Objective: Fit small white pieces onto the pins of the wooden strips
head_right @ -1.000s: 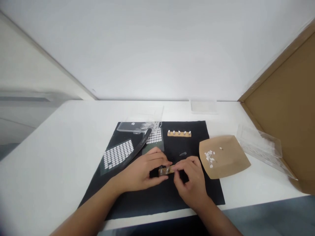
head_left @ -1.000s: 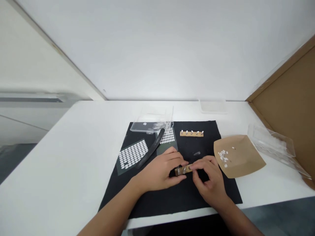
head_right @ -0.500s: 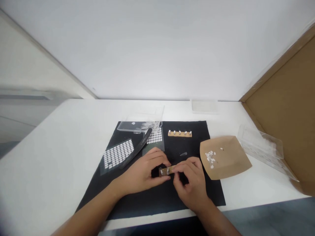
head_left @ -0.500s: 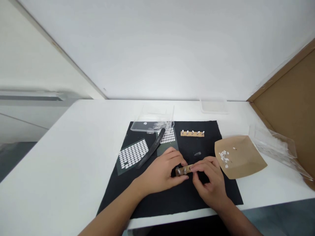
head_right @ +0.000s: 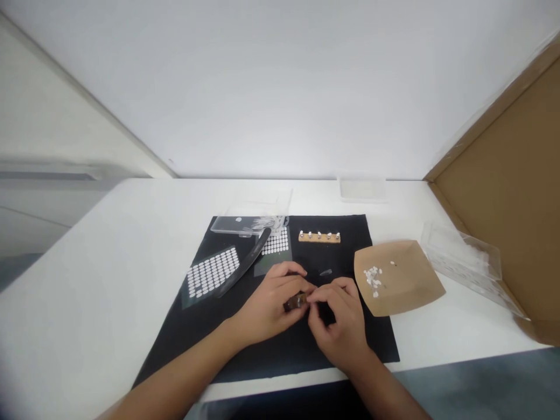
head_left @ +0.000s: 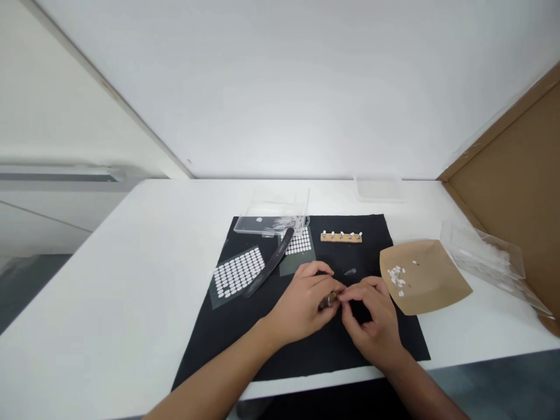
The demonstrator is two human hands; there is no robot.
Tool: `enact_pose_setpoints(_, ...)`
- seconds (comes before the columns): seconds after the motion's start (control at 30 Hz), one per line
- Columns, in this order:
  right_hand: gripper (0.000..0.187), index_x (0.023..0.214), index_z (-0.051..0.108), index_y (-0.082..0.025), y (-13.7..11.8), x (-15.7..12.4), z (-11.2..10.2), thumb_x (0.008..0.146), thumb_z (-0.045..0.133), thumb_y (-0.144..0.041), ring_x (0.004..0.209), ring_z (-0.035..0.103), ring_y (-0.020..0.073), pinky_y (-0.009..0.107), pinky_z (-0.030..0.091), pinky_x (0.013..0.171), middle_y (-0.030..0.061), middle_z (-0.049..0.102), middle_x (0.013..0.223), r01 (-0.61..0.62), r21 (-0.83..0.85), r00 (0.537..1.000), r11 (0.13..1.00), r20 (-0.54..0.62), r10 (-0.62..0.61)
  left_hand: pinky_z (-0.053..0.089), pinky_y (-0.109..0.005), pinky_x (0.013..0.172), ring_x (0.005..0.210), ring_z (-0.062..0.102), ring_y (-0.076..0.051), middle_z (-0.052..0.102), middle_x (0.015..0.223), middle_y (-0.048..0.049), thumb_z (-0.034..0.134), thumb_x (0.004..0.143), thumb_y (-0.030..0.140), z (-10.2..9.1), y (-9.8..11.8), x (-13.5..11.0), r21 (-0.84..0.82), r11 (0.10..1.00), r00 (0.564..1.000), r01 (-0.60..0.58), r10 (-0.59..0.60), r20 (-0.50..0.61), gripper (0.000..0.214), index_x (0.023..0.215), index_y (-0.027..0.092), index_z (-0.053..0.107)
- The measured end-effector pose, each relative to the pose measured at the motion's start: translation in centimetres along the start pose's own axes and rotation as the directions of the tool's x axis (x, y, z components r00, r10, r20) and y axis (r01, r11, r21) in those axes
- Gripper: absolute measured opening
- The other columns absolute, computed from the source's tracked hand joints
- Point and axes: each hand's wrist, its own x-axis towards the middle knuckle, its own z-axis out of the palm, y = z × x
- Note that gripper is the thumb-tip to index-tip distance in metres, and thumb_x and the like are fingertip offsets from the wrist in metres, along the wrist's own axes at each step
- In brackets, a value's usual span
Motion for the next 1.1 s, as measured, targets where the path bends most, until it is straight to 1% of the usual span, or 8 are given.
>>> enact_pose_setpoints(0.23, 0.025, 0.103, 0.066, -0.025, -0.3, -0.1, 0.1, 0.092, 0.064, -0.003, 0.081, 0.065, 0.0182, 0.04, 0.049, 0.085, -0.0019, 0.077, 0.092, 0.018, -0.019, 0.999, 1.0, -0.041, -0.019, 0.044, -0.046, 0.101, 0.119, 0.065, -0.028, 0.079, 0.091, -0.0011, 0.067, 0.09, 0.009, 0.1, -0.1, 0.0, -0.033, 0.998, 0.999, 0.046, -0.045, 0.006, 0.016, 0.097, 0.023, 0.072)
enact_pose_setpoints(0.47, 0.029, 0.109, 0.065, -0.024, -0.6, -0.2, -0.4, 0.09, 0.067, -0.003, 0.088, 0.067, 0.0204, 0.04, 0.054, 0.085, 0.0018, 0.076, 0.095, 0.013, -0.128, 0.972, 0.992, -0.232, -0.043, 0.044, -0.045, 0.103, 0.119, 0.067, -0.027, 0.078, 0.085, 0.0004, 0.07, 0.092, 0.013, 0.2, -0.1, 0.0, 0.006, 1.0, 1.0, 0.019, -0.019, -0.02, 0.012, 0.094, 0.024, 0.072)
enact_pose_setpoints(0.57, 0.021, 0.106, 0.067, -0.023, -0.7, 0.6, -2.5, 0.095, 0.064, -0.006, 0.095, 0.068, 0.0201, 0.037, 0.055, 0.088, 0.0039, 0.074, 0.099, 0.001, -0.179, 0.99, 0.984, -0.139, -0.026, 0.043, -0.047, 0.105, 0.119, 0.066, -0.027, 0.078, 0.085, 0.0002, 0.07, 0.094, 0.015, 0.2, -0.3, -0.1, 0.032, 0.999, 0.999, -0.023, 0.024, -0.048, 0.01, 0.09, 0.023, 0.07)
enact_pose_setpoints(0.7, 0.012, 0.11, 0.069, -0.023, -0.9, 3.3, -6.5, 0.101, 0.064, -0.018, 0.091, 0.069, 0.0194, 0.034, 0.054, 0.081, 0.0029, 0.074, 0.099, 0.107, -0.352, 0.987, 0.93, 0.153, -0.056, 0.044, -0.048, 0.105, 0.122, 0.064, -0.03, 0.077, 0.086, -0.0012, 0.069, 0.096, 0.016, 0.2, -0.4, -0.3, 0.09, 0.994, 0.997, -0.062, 0.066, -0.05, 0.007, 0.094, 0.023, 0.07)
enact_pose_setpoints(0.8, 0.011, 0.106, 0.071, -0.02, -0.6, 6.8, -8.4, 0.104, 0.06, -0.02, 0.091, 0.068, 0.0219, 0.036, 0.052, 0.08, 0.0052, 0.074, 0.098, 0.281, -0.432, 0.896, 0.857, 0.438, -0.073, 0.044, -0.051, 0.106, 0.125, 0.061, -0.032, 0.078, 0.095, -0.0034, 0.077, 0.093, 0.024, -0.1, -0.2, -0.4, 0.122, 0.989, 0.996, -0.084, 0.088, -0.027, 0.014, 0.105, 0.024, 0.07)
enact_pose_setpoints(0.93, 0.005, 0.101, 0.075, -0.022, 1.2, 11.5, -7.8, 0.097, 0.072, -0.021, 0.094, 0.069, 0.0228, 0.034, 0.051, 0.08, 0.0032, 0.074, 0.1, 0.391, -0.36, 0.643, 0.847, 0.765, 0.029, 0.046, -0.051, 0.108, 0.126, 0.058, -0.034, 0.076, 0.105, -0.0059, 0.082, 0.088, 0.042, -1.1, 0.0, -0.3, 0.117, 0.986, 0.99, -0.122, 0.13, -0.061, 0.035, 0.113, 0.023, 0.067)
enact_pose_setpoints(1.0, 0.009, 0.102, 0.076, -0.022, 2.4, 12.8, -6.6, 0.094, 0.076, -0.02, 0.1, 0.07, 0.0232, 0.032, 0.051, 0.083, 0.0037, 0.074, 0.107, 0.392, -0.312, 0.516, 0.865, 0.853, 0.074, 0.049, -0.047, 0.106, 0.12, 0.058, -0.031, 0.074, 0.104, -0.0071, 0.073, 0.096, 0.039, -1.9, -0.5, -0.2, 0.16, 0.985, 0.986, -0.065, 0.089, -0.144, 0.024, 0.111, 0.022, 0.065)
enact_pose_setpoints(1.1, 0.019, 0.108, 0.077, -0.022, 4.1, 13.3, -4.5, 0.09, 0.082, -0.023, 0.107, 0.07, 0.0244, 0.03, 0.05, 0.084, 0.0042, 0.074, 0.113, 0.385, -0.321, 0.439, 0.865, 0.889, 0.135, 0.05, -0.048, 0.1, 0.108, 0.057, -0.031, 0.071, 0.101, -0.0101, 0.059, 0.103, 0.031, -3.1, -2.2, -0.2, 0.328, 0.933, 0.945, 0.148, -0.035, -0.325, 0.013, 0.105, 0.019, 0.064)
